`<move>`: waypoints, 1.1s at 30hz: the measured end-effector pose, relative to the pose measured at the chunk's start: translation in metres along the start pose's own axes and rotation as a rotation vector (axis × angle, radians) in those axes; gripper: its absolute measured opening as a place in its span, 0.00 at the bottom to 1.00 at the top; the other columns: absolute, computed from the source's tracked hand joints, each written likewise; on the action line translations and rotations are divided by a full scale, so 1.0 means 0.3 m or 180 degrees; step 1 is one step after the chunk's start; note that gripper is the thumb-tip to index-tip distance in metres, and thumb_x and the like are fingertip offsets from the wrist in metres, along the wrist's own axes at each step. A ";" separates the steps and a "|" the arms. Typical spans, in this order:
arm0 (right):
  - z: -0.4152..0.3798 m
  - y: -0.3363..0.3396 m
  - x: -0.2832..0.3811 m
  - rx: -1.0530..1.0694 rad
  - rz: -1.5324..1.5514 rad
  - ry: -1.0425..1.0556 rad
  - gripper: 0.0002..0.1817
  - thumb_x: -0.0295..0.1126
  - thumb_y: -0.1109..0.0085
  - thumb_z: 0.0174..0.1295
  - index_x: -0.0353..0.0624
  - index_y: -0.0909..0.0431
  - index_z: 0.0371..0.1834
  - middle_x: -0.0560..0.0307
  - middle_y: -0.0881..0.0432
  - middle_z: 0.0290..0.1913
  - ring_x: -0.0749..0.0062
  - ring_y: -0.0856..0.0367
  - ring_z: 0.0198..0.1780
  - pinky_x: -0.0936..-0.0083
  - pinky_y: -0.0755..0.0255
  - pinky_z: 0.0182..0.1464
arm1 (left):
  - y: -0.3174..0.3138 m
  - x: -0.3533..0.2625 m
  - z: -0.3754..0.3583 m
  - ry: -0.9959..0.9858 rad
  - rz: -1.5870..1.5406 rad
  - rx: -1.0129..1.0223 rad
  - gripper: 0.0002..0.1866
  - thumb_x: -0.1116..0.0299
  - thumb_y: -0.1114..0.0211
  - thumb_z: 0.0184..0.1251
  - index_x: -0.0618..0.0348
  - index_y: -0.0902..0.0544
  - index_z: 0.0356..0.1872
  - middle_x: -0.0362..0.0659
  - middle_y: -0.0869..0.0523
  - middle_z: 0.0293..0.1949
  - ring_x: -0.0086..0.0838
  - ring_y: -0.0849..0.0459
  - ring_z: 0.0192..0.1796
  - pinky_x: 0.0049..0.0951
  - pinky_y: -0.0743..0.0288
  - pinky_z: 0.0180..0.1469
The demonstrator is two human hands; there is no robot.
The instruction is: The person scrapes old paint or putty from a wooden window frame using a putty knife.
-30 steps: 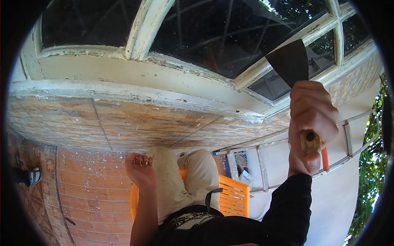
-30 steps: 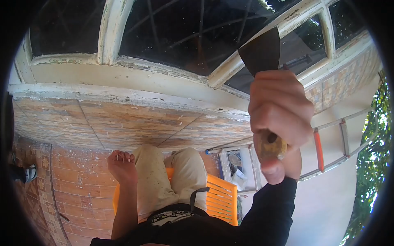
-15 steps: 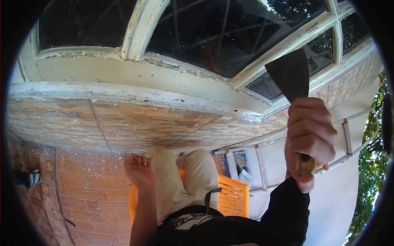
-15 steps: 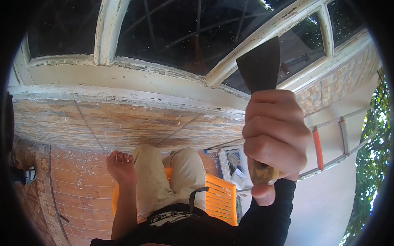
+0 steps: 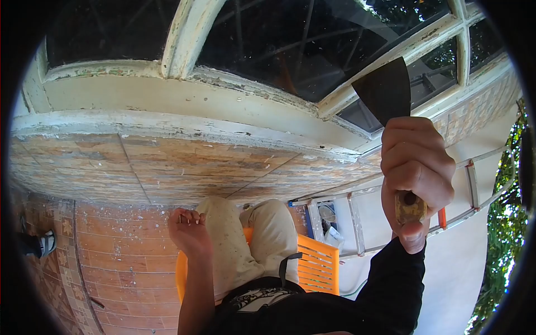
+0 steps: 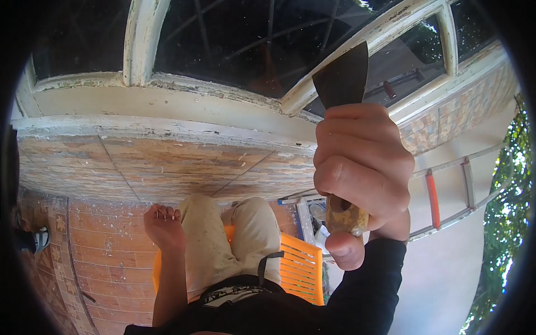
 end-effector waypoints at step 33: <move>-0.003 -0.025 -0.020 0.0404 0.0047 -0.0139 0.39 0.68 0.63 0.66 0.43 0.39 0.13 0.61 0.39 0.10 0.69 0.37 0.12 0.72 0.37 0.20 | -0.001 0.006 0.002 0.0033 -0.0007 -0.0026 0.05 0.67 0.43 0.61 0.54 0.27 0.30 0.35 0.30 0.27 0.25 0.32 0.28 0.30 0.36 0.34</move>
Point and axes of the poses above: each hand's wrist, its own z-axis towards the middle knuckle, its own y-axis out of the back of the hand, x = y × z, the point moved 3 cm from there along z, towards the middle knuckle
